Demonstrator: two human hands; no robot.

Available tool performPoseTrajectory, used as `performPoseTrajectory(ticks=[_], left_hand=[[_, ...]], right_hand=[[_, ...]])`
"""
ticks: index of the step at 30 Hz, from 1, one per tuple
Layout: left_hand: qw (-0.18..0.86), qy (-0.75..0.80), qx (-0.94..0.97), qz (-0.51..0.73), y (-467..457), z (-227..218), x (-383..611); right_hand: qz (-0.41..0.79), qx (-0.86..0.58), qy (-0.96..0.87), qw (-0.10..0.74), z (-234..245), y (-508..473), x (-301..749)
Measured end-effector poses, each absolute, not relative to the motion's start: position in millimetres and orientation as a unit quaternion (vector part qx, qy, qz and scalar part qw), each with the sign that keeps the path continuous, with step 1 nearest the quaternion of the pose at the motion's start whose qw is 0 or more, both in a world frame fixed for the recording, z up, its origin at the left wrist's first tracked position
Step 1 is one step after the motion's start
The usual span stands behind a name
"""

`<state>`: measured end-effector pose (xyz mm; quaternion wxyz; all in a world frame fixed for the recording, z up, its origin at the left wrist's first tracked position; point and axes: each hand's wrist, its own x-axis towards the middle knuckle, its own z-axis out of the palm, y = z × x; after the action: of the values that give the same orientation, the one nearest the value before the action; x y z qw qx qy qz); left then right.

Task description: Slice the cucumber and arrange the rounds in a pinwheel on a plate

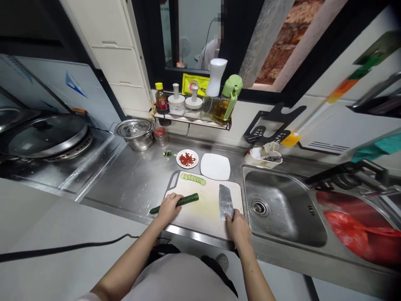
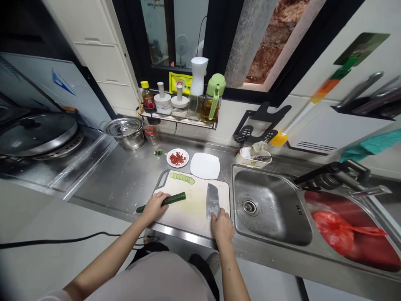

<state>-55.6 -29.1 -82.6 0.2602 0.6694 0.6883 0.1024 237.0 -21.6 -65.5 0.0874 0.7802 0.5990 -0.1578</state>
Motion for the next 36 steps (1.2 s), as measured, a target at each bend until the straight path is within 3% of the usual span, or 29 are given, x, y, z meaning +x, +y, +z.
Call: performPoseTrajectory(ticks=[13,20,27,36], left_hand=[[0.237,0.731,0.603,0.214,-20,-82,-75],[0.193,0.826,0.483,0.217,14,-84,-116],[0.169,0.857,0.453,0.177,45,-100,-128],[0.164,0.857,0.466,0.149,58,-112,-130]], right_hand=[[-0.112,0.784,0.607,0.055,-57,-19,222],[-0.148,0.597,0.787,-0.045,-38,36,112],[-0.148,0.425,0.893,0.010,-53,74,7],[-0.163,0.412,0.896,0.020,-83,85,-5]])
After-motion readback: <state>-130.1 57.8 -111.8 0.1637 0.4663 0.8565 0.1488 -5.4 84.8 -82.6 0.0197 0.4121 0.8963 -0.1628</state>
